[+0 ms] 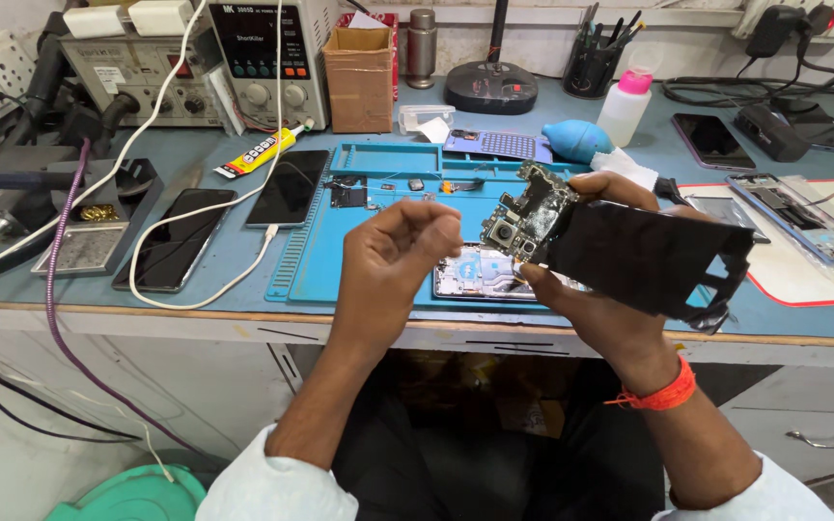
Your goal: The person disassembles a smartphone on a repair bench, prying the back cover off with a tool, lifting out the battery and internal components, and separating the mid-frame from the display. They handle the chassis and a second phone body, then use a hot air gun to heat the display assembly of another phone on the mat.
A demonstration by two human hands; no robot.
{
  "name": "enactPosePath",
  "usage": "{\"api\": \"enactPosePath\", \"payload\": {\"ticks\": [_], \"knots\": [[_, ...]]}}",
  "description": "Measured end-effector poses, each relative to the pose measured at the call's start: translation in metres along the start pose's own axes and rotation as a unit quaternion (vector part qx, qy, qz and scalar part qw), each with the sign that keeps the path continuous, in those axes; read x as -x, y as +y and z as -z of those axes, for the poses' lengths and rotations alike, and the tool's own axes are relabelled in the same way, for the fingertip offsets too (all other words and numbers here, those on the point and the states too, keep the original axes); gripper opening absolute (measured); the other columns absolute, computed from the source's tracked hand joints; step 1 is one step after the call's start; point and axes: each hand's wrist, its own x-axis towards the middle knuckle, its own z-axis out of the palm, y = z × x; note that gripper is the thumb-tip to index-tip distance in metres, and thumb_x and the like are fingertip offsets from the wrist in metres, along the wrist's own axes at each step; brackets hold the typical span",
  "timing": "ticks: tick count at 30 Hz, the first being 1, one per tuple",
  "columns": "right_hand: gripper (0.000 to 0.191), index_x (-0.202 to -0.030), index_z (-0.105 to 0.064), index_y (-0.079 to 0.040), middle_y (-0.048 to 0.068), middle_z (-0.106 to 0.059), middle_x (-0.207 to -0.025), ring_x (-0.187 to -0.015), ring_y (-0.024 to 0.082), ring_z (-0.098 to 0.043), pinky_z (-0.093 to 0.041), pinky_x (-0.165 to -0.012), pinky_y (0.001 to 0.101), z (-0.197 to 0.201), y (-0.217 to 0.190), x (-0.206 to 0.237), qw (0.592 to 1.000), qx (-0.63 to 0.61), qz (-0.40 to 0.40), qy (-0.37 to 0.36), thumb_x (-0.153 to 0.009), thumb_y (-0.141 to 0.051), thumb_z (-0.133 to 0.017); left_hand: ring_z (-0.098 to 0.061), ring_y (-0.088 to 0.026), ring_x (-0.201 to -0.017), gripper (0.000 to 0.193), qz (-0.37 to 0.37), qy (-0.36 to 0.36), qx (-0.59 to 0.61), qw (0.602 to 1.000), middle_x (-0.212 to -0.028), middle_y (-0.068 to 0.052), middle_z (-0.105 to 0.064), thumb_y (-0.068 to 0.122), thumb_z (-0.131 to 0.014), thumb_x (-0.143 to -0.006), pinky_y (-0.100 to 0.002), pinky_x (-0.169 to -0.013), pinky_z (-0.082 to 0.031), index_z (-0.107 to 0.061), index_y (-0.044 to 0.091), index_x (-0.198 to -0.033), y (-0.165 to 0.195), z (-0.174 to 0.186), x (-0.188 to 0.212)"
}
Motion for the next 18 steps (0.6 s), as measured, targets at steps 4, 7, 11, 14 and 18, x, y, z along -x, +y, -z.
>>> {"api": "enactPosePath", "payload": {"ticks": [4, 7, 11, 14, 18], "knots": [[0.074, -0.142, -0.044, 0.000, 0.006, -0.051, -0.138, -0.121, 0.012, -0.063, -0.056, -0.101, 0.0253, -0.001, -0.002, 0.000, 0.999, -0.035, -0.016, -0.003, -0.085, -0.010, -0.089, -0.065, -0.006, -0.080, 0.024, 0.051, 0.005, -0.060, 0.997, -0.087, -0.003, -0.073, 0.013, -0.077, -0.091, -0.023, -0.073, -0.054, -0.075, -0.001, -0.110, 0.009, -0.009, 0.007], [0.073, -0.141, -0.047, 0.000, 0.010, -0.049, -0.141, -0.122, 0.015, -0.062, -0.056, -0.101, 0.0269, 0.000, -0.005, 0.002, 1.000, 0.030, 0.004, 0.000, -0.082, -0.006, -0.090, -0.067, -0.006, -0.078, 0.024, 0.056, 0.004, -0.067, 0.996, -0.087, -0.003, -0.075, 0.012, -0.078, -0.089, -0.022, -0.072, -0.056, -0.075, -0.001, -0.109, 0.013, -0.017, 0.008], [0.075, -0.145, -0.044, -0.001, 0.008, -0.048, -0.144, -0.121, 0.014, -0.062, -0.058, -0.100, 0.0259, -0.001, -0.006, 0.004, 1.000, -0.026, -0.006, -0.005, -0.086, -0.007, -0.089, -0.068, -0.006, -0.075, 0.021, 0.063, 0.018, -0.080, 0.995, -0.085, -0.004, -0.075, 0.013, -0.079, -0.089, -0.022, -0.069, -0.056, -0.075, -0.002, -0.104, 0.016, -0.020, 0.009], [0.077, -0.146, -0.043, -0.001, 0.007, -0.048, -0.139, -0.120, 0.014, -0.060, -0.056, -0.100, 0.0256, -0.003, -0.004, 0.005, 0.999, -0.038, -0.007, 0.004, -0.086, -0.008, -0.089, -0.068, -0.007, -0.075, 0.020, 0.066, 0.024, -0.072, 0.995, -0.084, -0.005, -0.075, 0.013, -0.079, -0.089, -0.022, -0.068, -0.056, -0.075, -0.002, -0.102, 0.016, -0.022, 0.010], [0.077, -0.145, -0.043, -0.001, 0.007, -0.048, -0.136, -0.119, 0.014, -0.059, -0.054, -0.100, 0.0259, -0.003, -0.002, 0.008, 1.000, -0.016, -0.004, 0.009, -0.085, -0.009, -0.090, -0.069, -0.007, -0.076, 0.019, 0.062, 0.025, -0.055, 0.996, -0.085, -0.005, -0.076, 0.012, -0.079, -0.090, -0.022, -0.069, -0.057, -0.074, -0.002, -0.102, 0.016, -0.023, 0.010]]}}
